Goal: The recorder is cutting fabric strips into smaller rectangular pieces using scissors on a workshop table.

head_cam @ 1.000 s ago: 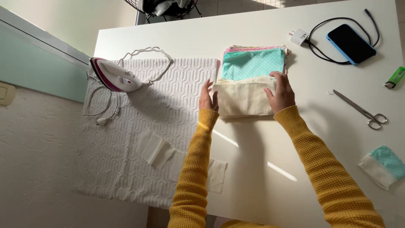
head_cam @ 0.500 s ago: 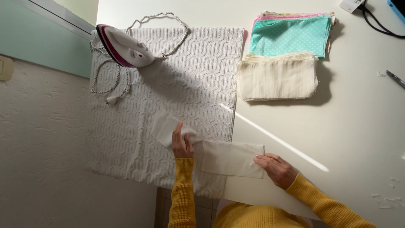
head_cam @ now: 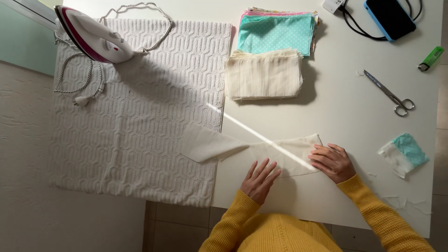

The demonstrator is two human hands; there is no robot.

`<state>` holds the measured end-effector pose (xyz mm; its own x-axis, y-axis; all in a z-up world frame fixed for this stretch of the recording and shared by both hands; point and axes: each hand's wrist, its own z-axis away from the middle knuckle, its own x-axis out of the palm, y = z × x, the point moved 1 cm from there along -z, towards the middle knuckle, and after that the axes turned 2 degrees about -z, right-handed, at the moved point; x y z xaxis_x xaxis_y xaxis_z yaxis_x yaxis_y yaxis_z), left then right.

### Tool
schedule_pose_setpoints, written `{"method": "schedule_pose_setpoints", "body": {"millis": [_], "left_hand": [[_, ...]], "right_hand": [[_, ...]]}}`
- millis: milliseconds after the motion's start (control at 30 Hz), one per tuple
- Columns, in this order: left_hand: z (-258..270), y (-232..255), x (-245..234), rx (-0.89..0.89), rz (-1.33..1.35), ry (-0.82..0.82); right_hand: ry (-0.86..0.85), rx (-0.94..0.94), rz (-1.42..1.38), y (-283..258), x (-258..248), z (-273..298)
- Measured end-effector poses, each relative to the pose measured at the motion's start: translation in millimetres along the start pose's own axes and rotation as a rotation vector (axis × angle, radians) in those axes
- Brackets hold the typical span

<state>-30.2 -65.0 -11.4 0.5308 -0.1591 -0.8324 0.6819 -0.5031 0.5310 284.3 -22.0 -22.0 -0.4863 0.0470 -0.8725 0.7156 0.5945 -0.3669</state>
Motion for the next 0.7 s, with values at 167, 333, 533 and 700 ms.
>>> {"method": "schedule_pose_setpoints", "body": {"millis": [167, 333, 533, 700], "left_hand": [[-33.3, 31.6, 31.9, 0.04, -0.099, -0.142], [-40.0, 29.1, 54.3, 0.052, -0.253, -0.229], [-38.4, 39.2, 49.3, 0.041, -0.309, -0.237], [-38.6, 81.7, 80.0, 0.066, -0.254, -0.265]], "right_hand": [[0.098, 0.162, -0.075, 7.9, 15.5, 5.3], [0.092, 0.304, -0.141, 16.4, 11.2, 6.3], [0.254, 0.522, -0.252, 4.8, -48.8, 56.6], [0.404, 0.691, -0.05, -17.5, -74.3, 117.1]]}}
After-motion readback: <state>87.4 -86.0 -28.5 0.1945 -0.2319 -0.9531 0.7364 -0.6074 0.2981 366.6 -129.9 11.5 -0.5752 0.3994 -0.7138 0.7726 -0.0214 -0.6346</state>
